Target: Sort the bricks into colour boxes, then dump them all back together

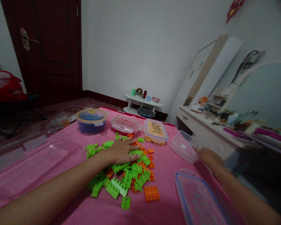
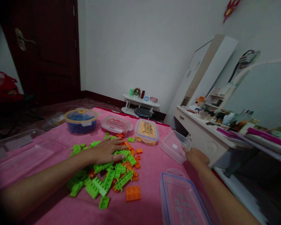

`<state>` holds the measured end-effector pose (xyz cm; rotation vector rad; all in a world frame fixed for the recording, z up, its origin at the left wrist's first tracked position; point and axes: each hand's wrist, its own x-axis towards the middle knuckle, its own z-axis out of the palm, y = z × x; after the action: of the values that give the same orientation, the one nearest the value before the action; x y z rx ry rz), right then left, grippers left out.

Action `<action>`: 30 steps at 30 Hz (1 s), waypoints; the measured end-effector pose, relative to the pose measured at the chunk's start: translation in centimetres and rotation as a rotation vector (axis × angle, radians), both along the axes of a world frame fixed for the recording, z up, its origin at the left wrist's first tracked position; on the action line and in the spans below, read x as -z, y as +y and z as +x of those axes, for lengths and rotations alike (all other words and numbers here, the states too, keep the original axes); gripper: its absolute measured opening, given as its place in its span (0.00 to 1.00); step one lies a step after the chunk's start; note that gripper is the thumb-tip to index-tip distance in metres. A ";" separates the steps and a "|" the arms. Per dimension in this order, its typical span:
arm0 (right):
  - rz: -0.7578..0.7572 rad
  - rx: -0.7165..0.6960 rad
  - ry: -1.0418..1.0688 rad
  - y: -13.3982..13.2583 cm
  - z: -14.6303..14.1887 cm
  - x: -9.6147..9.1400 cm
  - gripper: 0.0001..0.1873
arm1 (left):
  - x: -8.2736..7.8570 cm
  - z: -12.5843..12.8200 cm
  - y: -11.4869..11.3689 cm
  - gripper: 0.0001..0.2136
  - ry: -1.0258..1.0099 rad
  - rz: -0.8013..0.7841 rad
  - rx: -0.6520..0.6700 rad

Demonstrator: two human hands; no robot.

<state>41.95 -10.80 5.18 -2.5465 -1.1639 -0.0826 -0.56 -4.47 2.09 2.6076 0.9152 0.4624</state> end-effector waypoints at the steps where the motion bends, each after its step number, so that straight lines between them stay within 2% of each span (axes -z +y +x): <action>1: -0.047 0.055 -0.163 0.6 -1.2 -0.7 0.25 | 0.1 0.1 0.5 0.26 0.004 -0.022 -0.007; 2: -0.042 0.011 -0.278 1.2 -2.8 -1.2 0.26 | 0.2 0.2 0.9 0.26 0.008 -0.033 -0.018; 3: -0.010 -0.095 -0.354 1.9 -4.5 -1.6 0.26 | 0.3 0.2 1.0 0.26 0.016 -0.031 -0.032; 6: 0.021 -0.543 -0.441 3.8 -10.2 -1.1 0.24 | 0.4 0.3 0.9 0.26 0.073 0.006 -0.066; 7: -0.009 -0.633 -0.455 4.4 -11.9 -0.5 0.28 | 0.4 0.2 0.7 0.26 0.094 0.017 -0.070; 8: -0.045 -0.665 -0.471 5.0 -13.4 0.2 0.34 | 0.4 0.2 0.5 0.26 0.111 0.024 -0.072; 10: -0.137 -0.624 -0.515 6.1 -15.8 1.5 0.42 | 0.3 0.0 0.2 0.26 0.123 0.036 -0.082; 11: -0.186 -0.585 -0.544 6.6 -16.6 2.0 0.43 | 0.3 0.0 0.1 0.26 0.118 0.040 -0.087; 14: -0.300 -0.553 -0.622 7.6 -17.2 2.1 0.36 | 0.3 -0.2 0.0 0.25 0.101 0.043 -0.091; 18: -0.340 -0.665 -0.668 7.9 -15.7 0.5 0.28 | 0.5 -0.2 0.0 0.26 0.104 0.055 -0.093; 21: -0.324 -0.675 -0.700 7.8 -14.6 -0.6 0.23 | 0.7 0.0 0.0 0.26 0.108 0.088 -0.106; 25: -0.254 -0.631 -0.714 7.9 -14.8 -0.9 0.21 | 0.8 0.1 -0.1 0.25 0.119 0.116 -0.099; 30: -0.100 -0.490 -0.637 9.0 -15.0 -1.7 0.16 | 0.4 0.1 -0.1 0.24 0.130 0.145 -0.093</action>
<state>26.99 -1.77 6.87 -2.2893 -2.0334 -0.7707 -0.46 -4.60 1.65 2.7618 1.0870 0.4005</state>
